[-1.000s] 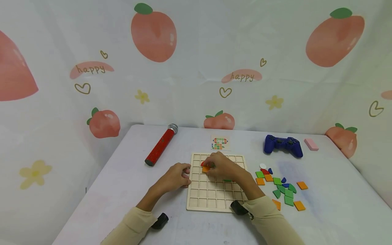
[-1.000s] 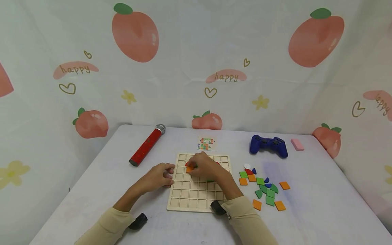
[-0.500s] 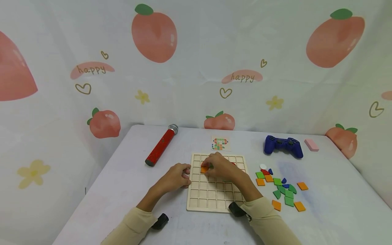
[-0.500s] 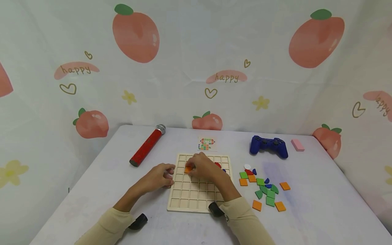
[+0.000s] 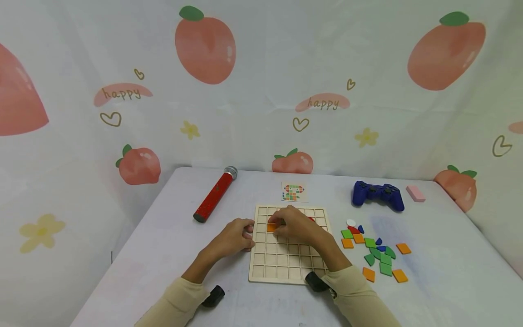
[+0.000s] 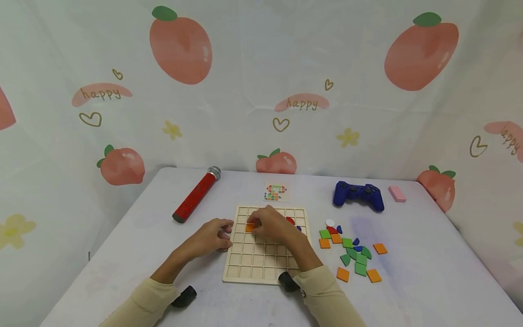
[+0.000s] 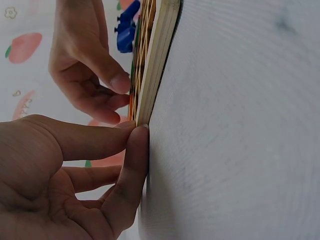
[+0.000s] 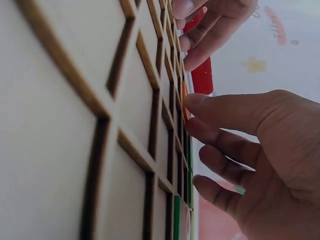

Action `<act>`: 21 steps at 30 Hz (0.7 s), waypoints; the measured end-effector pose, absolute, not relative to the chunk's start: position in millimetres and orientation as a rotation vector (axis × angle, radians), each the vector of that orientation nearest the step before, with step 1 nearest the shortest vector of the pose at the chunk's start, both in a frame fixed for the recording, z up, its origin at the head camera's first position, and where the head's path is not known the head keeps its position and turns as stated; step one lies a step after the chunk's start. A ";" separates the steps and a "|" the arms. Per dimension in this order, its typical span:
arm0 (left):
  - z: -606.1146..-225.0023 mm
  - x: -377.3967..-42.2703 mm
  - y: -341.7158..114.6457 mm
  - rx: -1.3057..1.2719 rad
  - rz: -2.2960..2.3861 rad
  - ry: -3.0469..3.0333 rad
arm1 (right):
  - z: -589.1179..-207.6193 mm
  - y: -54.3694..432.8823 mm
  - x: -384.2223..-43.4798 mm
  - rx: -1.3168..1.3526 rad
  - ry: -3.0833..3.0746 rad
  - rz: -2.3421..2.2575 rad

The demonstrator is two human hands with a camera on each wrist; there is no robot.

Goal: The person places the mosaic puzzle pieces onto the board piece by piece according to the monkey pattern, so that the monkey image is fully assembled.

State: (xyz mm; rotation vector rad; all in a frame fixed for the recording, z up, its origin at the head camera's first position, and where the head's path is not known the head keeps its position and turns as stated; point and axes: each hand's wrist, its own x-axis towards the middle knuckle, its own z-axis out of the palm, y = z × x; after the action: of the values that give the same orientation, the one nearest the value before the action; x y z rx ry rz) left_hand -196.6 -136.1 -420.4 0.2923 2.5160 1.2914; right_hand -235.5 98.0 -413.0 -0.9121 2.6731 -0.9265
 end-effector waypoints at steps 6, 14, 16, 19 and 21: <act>-419.9 -196.5 -135.2 0.301 1.290 2.521 | -406.6 103.6 -234.3 -0.933 2.651 -0.981; -418.9 -195.7 -135.2 0.276 1.297 2.524 | -396.9 126.5 -237.9 -0.793 2.660 -1.005; -419.0 -195.2 -135.2 0.274 1.298 2.526 | -395.0 135.7 -239.0 -0.750 2.662 -1.017; -419.4 -194.8 -135.0 0.276 1.298 2.528 | -393.0 151.5 -240.6 -0.699 2.673 -1.037; -419.7 -194.8 -135.0 0.281 1.297 2.530 | -392.8 162.6 -242.3 -0.682 2.685 -1.047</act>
State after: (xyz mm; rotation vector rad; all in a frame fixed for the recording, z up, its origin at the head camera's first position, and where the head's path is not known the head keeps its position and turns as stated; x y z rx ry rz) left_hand -194.8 -135.0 -419.7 0.2813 2.5303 1.2974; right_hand -242.3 162.6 -392.8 -0.6816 2.6848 -1.0469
